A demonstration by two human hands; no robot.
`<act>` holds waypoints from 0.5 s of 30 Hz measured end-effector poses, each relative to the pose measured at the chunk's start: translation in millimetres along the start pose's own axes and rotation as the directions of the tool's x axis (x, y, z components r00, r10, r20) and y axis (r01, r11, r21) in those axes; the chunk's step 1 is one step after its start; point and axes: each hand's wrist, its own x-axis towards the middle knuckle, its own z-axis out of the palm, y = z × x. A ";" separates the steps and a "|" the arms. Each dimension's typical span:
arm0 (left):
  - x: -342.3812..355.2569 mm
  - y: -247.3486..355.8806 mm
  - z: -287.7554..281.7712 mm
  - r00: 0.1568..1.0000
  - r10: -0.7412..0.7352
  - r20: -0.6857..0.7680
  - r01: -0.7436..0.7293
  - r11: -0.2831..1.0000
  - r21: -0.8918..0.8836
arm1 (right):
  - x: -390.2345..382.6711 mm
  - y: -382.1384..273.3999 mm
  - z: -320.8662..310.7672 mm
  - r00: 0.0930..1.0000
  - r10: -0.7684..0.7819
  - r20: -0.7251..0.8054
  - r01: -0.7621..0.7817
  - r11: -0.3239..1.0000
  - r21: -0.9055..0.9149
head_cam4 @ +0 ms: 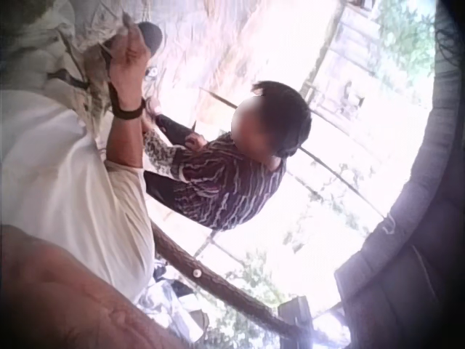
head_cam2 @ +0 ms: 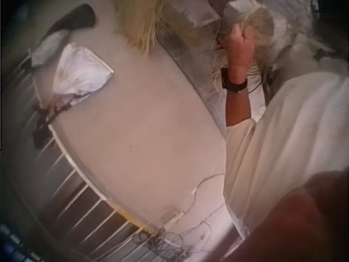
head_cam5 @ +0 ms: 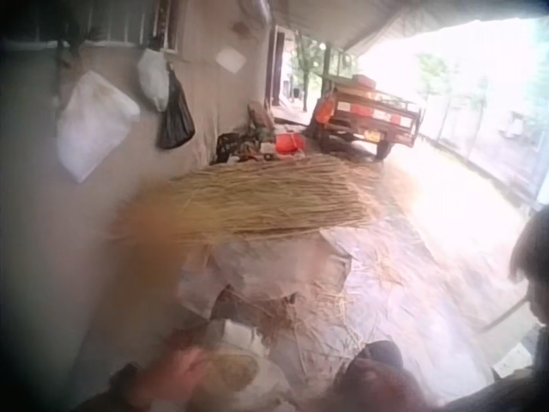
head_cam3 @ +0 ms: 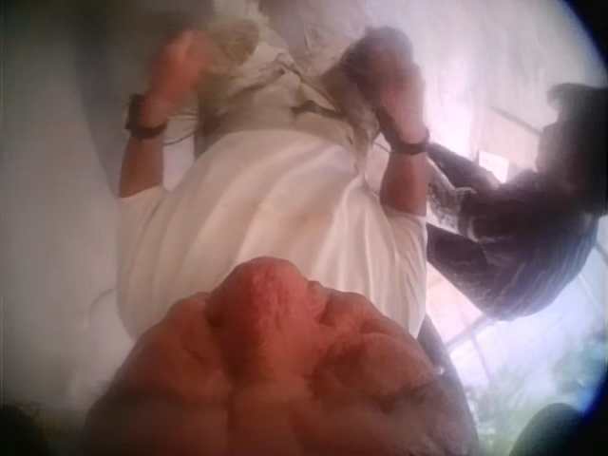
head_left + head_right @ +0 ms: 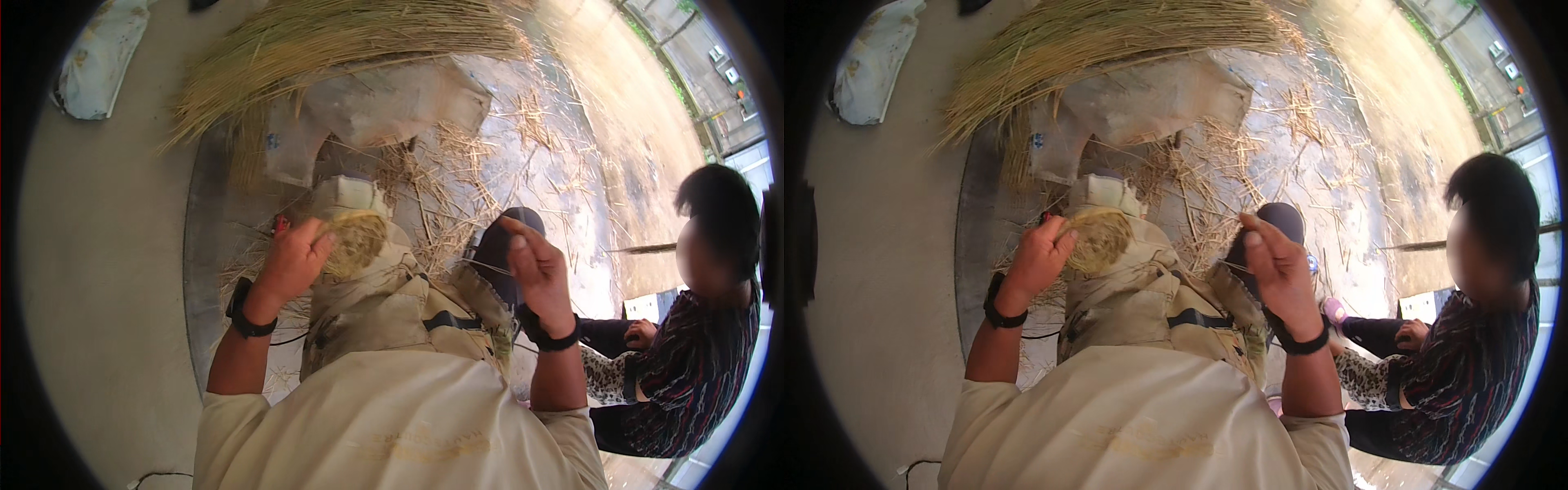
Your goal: Sewing coils of straw together using a needle to create a round mat or base.
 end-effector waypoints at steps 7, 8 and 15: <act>-1.3 -31.8 -43.3 0.945 -0.234 -0.228 0.235 0.972 -0.027 | -24.1 0.8 -0.9 0.967 0.136 0.215 -0.141 0.990 0.007; -3.2 -40.2 -46.5 0.941 -0.222 -0.255 0.232 0.973 0.010 | -28.2 1.9 2.5 0.969 0.119 0.215 -0.117 0.993 -0.022; -3.8 -53.8 -45.7 0.918 -0.250 -0.308 0.259 0.966 -0.012 | -37.2 -14.1 0.0 0.940 0.134 0.315 -0.147 0.989 0.020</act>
